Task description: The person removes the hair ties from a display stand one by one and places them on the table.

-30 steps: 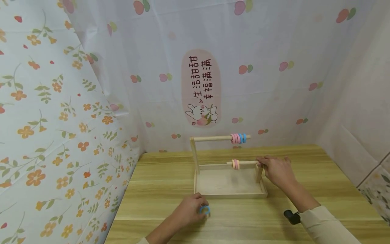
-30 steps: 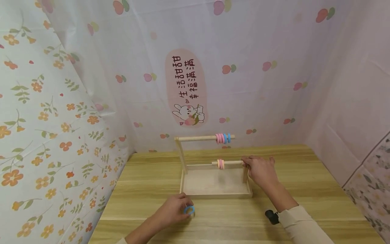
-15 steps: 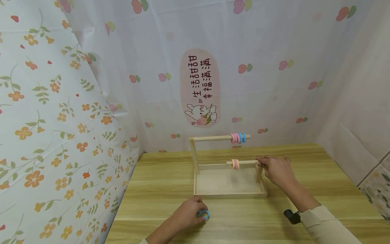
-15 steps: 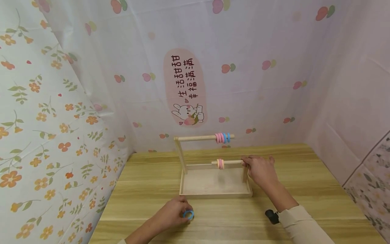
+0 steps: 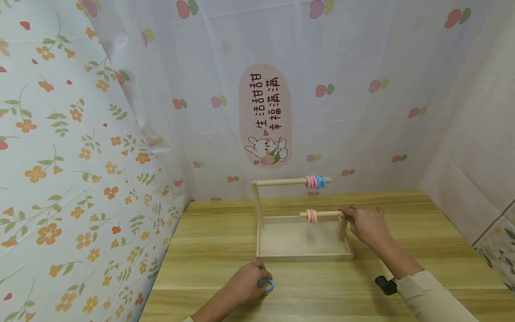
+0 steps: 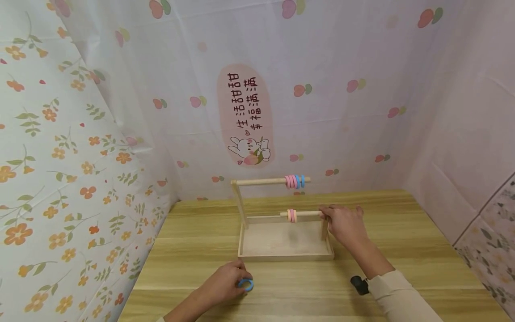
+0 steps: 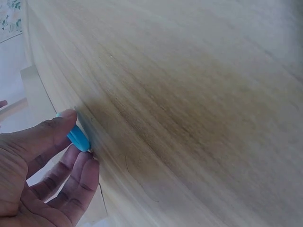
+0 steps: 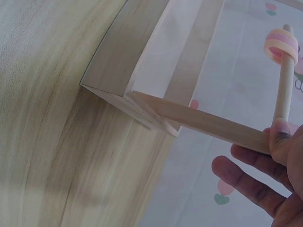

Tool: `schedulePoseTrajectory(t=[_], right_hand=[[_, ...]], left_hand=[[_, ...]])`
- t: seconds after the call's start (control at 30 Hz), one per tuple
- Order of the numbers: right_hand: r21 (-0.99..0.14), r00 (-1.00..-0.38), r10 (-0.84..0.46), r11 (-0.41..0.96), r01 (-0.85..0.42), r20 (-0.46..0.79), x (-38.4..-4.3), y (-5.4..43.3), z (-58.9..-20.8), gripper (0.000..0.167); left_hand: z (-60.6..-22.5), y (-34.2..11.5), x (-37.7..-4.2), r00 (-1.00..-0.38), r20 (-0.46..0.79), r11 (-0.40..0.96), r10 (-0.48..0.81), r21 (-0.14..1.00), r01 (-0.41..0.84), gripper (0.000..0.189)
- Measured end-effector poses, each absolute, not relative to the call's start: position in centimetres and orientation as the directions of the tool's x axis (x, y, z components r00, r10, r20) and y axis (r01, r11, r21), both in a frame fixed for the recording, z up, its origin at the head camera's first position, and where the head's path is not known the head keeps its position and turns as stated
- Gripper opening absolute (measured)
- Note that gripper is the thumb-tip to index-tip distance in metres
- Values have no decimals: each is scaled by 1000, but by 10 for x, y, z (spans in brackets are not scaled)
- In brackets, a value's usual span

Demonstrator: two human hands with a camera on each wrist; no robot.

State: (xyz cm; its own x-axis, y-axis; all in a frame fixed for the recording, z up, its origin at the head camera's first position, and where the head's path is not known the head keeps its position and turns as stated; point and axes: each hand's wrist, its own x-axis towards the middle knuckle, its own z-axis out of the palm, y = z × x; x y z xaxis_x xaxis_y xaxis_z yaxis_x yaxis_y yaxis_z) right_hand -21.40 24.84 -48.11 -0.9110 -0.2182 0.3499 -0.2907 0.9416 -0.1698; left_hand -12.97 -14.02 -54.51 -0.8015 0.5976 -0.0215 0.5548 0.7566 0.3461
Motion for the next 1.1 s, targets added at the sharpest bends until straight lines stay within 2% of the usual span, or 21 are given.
schedulePoseTrajectory(t=[0.37, 0.6, 1.1], right_hand=[[-175, -915, -218, 941, -289, 340, -212, 248, -481, 25], [-172, -910, -226, 939, -298, 347, -213, 249, -480, 25], [-169, -912, -222, 941, -293, 346, -213, 249, -480, 25]], left_hand=[[-541, -143, -128, -800, -50, 769, 598, 318, 555, 30], [-541, -145, -129, -795, -25, 766, 606, 289, 574, 33], [-536, -146, -128, -824, -63, 777, 562, 381, 501, 41]])
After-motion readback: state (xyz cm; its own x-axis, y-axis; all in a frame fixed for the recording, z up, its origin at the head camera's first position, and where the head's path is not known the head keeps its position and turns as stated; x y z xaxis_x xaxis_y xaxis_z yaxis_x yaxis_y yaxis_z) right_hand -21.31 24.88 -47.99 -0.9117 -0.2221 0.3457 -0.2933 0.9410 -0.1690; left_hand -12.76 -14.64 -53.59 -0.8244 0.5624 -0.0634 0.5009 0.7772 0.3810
